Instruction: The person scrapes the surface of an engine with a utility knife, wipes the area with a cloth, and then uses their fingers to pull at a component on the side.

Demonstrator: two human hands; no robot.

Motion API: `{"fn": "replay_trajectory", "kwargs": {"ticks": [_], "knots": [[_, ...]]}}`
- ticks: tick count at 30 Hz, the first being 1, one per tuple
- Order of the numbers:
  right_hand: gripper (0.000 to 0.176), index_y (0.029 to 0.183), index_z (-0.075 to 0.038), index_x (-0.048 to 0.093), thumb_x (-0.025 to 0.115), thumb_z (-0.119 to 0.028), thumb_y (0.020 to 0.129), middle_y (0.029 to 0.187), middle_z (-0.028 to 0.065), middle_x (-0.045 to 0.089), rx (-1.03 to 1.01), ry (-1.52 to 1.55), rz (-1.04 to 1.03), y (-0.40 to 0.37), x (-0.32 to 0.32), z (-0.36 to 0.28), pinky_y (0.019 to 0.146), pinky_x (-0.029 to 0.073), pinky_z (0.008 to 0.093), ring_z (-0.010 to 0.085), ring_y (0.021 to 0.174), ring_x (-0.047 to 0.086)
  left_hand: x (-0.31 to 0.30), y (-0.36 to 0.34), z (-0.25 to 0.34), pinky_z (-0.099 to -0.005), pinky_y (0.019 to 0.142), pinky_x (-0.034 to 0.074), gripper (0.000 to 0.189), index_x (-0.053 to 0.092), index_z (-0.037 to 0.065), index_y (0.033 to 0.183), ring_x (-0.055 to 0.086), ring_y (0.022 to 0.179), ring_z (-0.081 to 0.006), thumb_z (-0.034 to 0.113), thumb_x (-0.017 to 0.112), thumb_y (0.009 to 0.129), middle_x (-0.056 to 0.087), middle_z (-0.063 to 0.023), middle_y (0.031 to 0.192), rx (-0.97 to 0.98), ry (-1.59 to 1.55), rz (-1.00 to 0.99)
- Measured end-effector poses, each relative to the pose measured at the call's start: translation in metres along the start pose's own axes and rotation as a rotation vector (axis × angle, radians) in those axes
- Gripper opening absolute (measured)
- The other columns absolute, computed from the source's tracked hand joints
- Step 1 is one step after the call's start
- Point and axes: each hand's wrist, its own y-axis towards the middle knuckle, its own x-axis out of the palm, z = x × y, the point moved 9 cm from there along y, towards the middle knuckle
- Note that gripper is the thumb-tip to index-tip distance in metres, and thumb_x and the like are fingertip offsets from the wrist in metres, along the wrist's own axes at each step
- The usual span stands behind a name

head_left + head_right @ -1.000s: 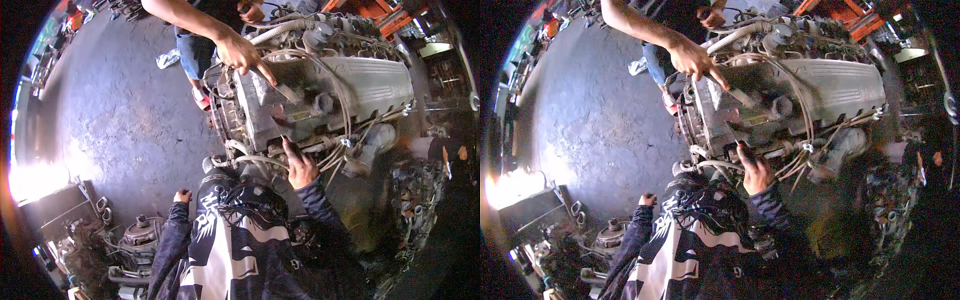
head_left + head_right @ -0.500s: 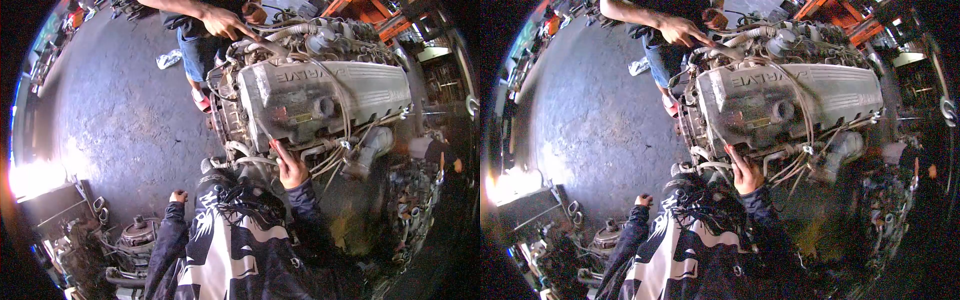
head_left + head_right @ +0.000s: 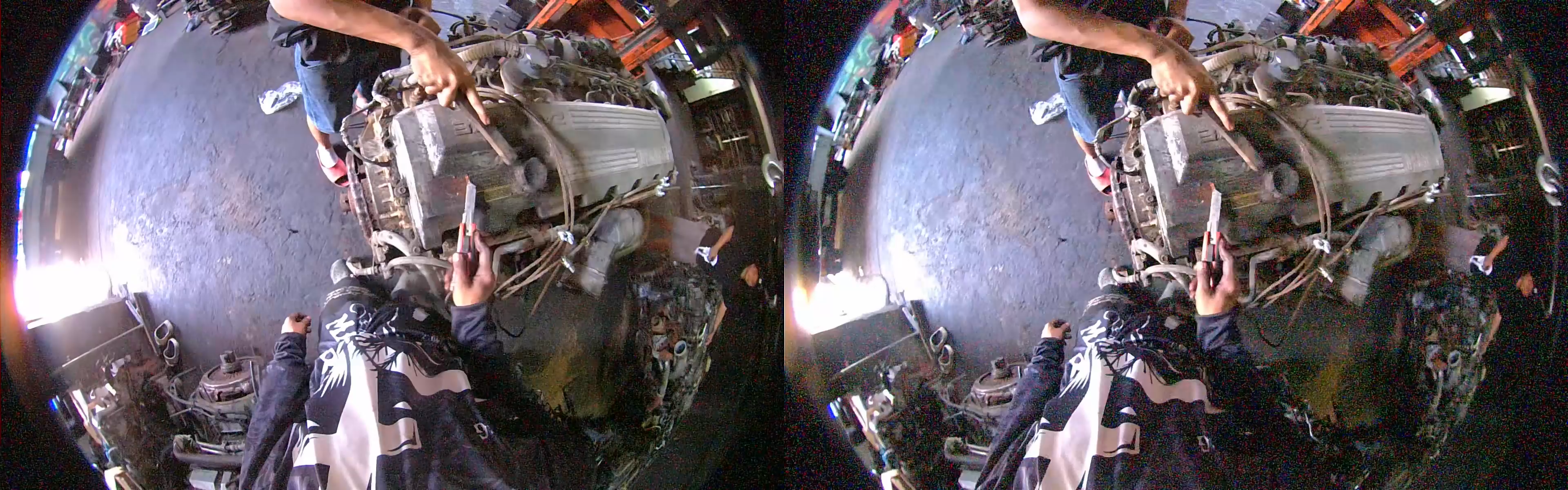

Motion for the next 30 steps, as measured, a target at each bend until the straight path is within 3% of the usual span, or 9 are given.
{"fn": "replay_trajectory", "kwargs": {"ticks": [8,12,13,17,19,23,25,28,30], "knots": [[0.043,0.122,-0.006,0.051,0.061,-0.006,0.081,0.091,0.0066,0.063,-0.294,-0.352,-0.001,0.013,-0.042,-0.027,0.045,0.044,0.0234,0.0086,0.047,0.051,0.001,-0.015,0.032,-0.0283,0.052,0.050,0.020,0.065,-0.001,0.086,0.063,0.056,-0.0157,0.017,0.064,0.078,0.065,-0.0085,0.070,0.087,0.159,-0.017],[0.042,0.123,-0.012,0.052,0.062,-0.013,0.082,0.077,0.0051,0.061,-0.063,-0.298,0.009,0.024,-0.022,-0.008,0.042,0.044,0.0257,0.0098,0.046,0.051,0.005,0.015,0.015,-0.0288,0.055,0.051,0.024,0.065,-0.002,0.088,0.064,0.058,-0.0159,0.020,0.063,0.077,0.066,-0.0092,0.073,0.021,0.119,-0.034],[0.041,0.123,-0.014,0.053,0.061,-0.014,0.083,0.084,0.0081,0.064,0.071,-0.274,-0.086,0.016,-0.003,-0.009,0.049,0.048,0.0276,0.0125,0.052,0.058,0.005,0.016,0.022,-0.0290,0.057,0.051,0.025,0.065,-0.002,0.088,0.064,0.059,-0.0159,0.021,0.063,0.077,0.067,-0.0095,0.074,0.048,0.144,-0.028],[0.043,0.123,-0.012,0.053,0.062,-0.011,0.081,0.107,0.0143,0.063,-0.349,-0.407,-0.355,-0.029,0.057,-0.013,0.077,0.049,0.0313,0.0181,0.091,0.064,0.007,0.022,0.035,-0.0300,0.060,0.051,0.026,0.065,-0.003,0.088,0.065,0.062,-0.0158,0.021,0.063,0.078,0.067,-0.0104,0.074,0.083,0.057,-0.041],[0.045,0.123,-0.007,0.052,0.063,-0.007,0.079,0.113,0.0119,0.061,-0.205,-0.313,-0.195,-0.019,0.036,-0.010,0.080,0.048,0.0290,0.0181,0.093,0.062,0.004,0.026,0.045,-0.0299,0.059,0.051,0.026,0.065,-0.003,0.087,0.065,0.062,-0.0156,0.021,0.063,0.078,0.067,-0.0105,0.074,0.101,0.045,-0.023],[0.039,0.124,-0.011,0.051,0.058,-0.012,0.085,0.070,0.0001,0.060,-0.094,-0.184,0.067,0.012,-0.016,-0.013,0.039,0.040,0.0175,0.0038,0.046,0.047,0.003,0.012,0.034,-0.0273,0.053,0.048,0.024,0.064,-0.003,0.085,0.062,0.058,-0.0146,0.019,0.064,0.077,0.065,-0.0103,0.070,0.090,0.012,-0.021],[0.038,0.121,-0.009,0.053,0.060,-0.013,0.084,0.078,0.0023,0.064,-0.235,-0.504,0.006,0.016,-0.011,-0.003,0.039,0.041,0.0200,0.0052,0.049,0.053,0.004,0.016,0.013,-0.0274,0.053,0.048,0.023,0.064,-0.003,0.085,0.062,0.058,-0.0145,0.019,0.064,0.077,0.065,-0.0098,0.070,0.047,0.026,-0.022],[0.041,0.120,-0.005,0.054,0.062,-0.011,0.080,0.108,0.0153,0.062,-0.419,-0.457,-0.210,-0.004,0.015,-0.022,0.070,0.052,0.0283,0.0203,0.086,0.065,0.008,0.024,-0.024,-0.0285,0.054,0.050,0.024,0.065,-0.002,0.089,0.063,0.057,-0.0147,0.018,0.065,0.077,0.066,-0.0097,0.071,-0.014,0.059,-0.037],[0.043,0.120,-0.005,0.054,0.064,-0.010,0.079,0.105,0.0155,0.063,-0.556,-0.440,-0.235,-0.015,0.019,-0.056,0.073,0.051,0.0292,0.0206,0.083,0.065,0.008,0.033,-0.046,-0.0285,0.054,0.050,0.024,0.065,-0.002,0.089,0.063,0.057,-0.0147,0.018,0.065,0.077,0.066,-0.0097,0.070,-0.026,0.067,-0.047]]}}
